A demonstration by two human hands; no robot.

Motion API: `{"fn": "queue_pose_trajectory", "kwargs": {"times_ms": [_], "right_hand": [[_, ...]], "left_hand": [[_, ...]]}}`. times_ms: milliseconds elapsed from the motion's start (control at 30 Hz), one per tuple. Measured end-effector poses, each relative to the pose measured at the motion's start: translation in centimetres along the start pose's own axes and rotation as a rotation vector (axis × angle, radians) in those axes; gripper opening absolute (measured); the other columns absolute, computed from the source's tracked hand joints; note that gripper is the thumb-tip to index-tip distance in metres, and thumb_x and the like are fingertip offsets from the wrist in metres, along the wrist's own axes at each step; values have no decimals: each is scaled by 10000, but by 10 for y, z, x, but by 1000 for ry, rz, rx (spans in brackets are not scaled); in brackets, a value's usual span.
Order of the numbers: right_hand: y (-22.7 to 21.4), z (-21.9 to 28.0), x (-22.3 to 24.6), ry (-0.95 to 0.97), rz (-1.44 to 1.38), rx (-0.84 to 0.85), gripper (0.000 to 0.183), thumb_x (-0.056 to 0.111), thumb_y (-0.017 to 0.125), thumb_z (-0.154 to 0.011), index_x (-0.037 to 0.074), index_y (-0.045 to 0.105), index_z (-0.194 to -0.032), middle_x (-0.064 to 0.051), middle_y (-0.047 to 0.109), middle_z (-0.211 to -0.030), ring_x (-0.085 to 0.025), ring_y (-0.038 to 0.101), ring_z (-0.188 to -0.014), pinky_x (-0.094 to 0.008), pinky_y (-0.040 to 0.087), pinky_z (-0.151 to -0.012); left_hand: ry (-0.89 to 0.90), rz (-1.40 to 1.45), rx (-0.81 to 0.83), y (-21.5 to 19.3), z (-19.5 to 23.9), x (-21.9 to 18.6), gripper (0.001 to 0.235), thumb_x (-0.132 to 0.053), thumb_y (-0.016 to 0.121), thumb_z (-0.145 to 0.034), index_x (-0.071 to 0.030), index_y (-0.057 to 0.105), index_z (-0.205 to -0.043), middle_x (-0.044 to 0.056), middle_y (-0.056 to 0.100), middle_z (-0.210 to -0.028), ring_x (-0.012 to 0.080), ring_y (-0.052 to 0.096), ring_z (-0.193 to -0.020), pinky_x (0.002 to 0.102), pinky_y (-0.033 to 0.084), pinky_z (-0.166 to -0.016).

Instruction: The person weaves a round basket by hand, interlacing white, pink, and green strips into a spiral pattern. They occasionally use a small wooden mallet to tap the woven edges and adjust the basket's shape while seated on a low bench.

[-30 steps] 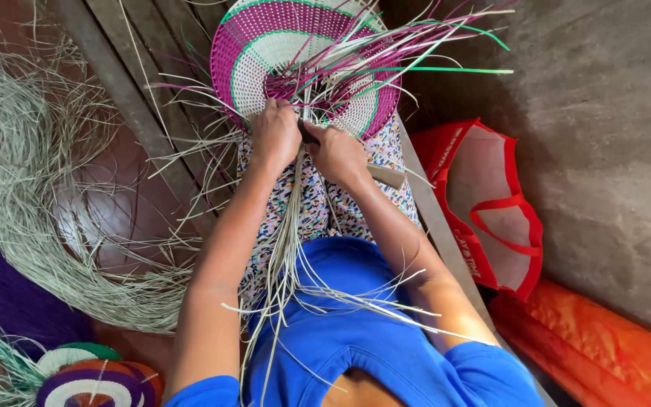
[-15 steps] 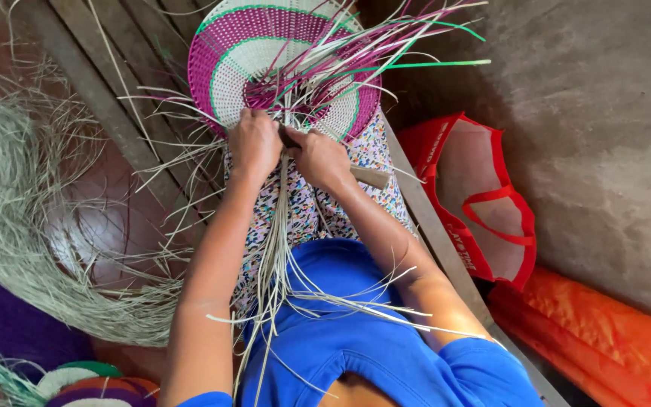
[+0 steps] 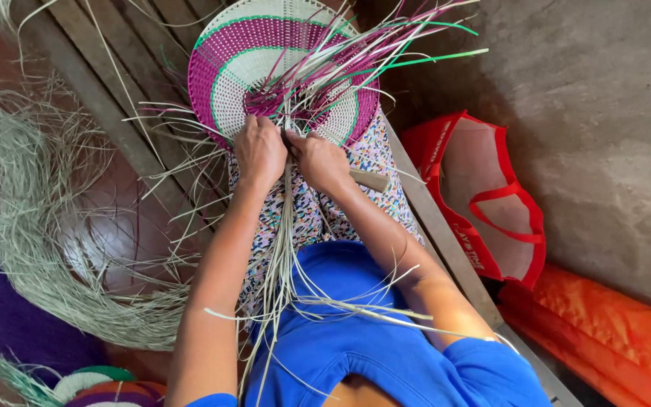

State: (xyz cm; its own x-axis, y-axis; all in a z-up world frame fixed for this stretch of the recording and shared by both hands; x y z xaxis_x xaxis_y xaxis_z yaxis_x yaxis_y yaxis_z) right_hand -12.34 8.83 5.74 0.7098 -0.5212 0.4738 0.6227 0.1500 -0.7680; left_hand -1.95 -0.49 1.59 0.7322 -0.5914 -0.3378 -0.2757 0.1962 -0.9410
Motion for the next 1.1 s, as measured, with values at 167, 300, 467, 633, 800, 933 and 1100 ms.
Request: {"fn": "queue_pose_trajectory", "kwargs": {"times_ms": [167,300,467,633,800,933,1100], "right_hand": [[6,-3,-1,12,-22,-23,354,334,517,-1023,373,660,-1345,-119,701,-1121,-426,728,-982,-577,598,-873],[4,0,1,12,-33,-20,350,324,529,-1021,367,665,-1340,-99,702,-1114,-414,726,-995,-566,594,-881],[5,-3,2,11,-31,-18,353,338,552,-1000,375,667,-1332,-81,710,-1114,-398,727,-1002,-564,593,-889],[-3,2,6,8,-61,-10,341,317,545,-1012,349,681,-1323,-96,717,-1121,-415,716,-1024,-563,583,-905],[23,-17,-11,18,0,-3,297,357,545,-1005,410,711,-1245,-27,727,-1083,-339,739,-1018,-503,600,-907],[-14,7,-5,38,-241,59,373,313,557,-1016,319,640,-1379,-145,721,-1194,-432,664,-1155,-585,536,-995],[-29,18,-39,-68,-767,47,398,121,624,-1005,164,630,-1401,-131,700,-862,-191,661,-467,-287,605,-468]], "left_hand": [[43,-7,-90,10,6,-3,202,-158,658,-913,41,631,-932,166,594,-871,392,699,-778,491,558,-674],[21,94,-87,0,3,6,195,-141,647,-940,51,629,-912,182,585,-840,428,689,-768,513,550,-664],[81,46,-131,23,4,7,216,-156,702,-884,45,624,-897,177,592,-858,402,690,-758,512,566,-651],[62,79,-123,22,4,14,161,-134,666,-917,23,634,-900,160,599,-855,392,699,-751,491,571,-654],[123,197,-146,-4,-3,8,146,-101,633,-921,44,616,-919,216,608,-873,459,680,-805,532,556,-675],[-22,286,-105,-49,-13,42,135,-155,639,-998,-26,652,-959,161,587,-930,428,678,-849,524,554,-706],[125,277,86,-92,-29,96,115,-170,789,-906,-75,733,-870,167,652,-829,462,688,-826,552,539,-706]]}}
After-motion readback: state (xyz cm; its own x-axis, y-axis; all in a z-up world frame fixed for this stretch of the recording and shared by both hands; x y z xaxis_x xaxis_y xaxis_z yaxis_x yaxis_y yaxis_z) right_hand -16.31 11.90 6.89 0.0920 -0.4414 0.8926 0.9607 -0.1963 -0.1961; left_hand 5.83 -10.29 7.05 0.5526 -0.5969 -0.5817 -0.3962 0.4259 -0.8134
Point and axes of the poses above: each hand's wrist, its own z-axis away from the middle knuckle, its own y-axis out of the palm, x = y × z, the point moved 2 cm from there along -z, towards the middle knuckle
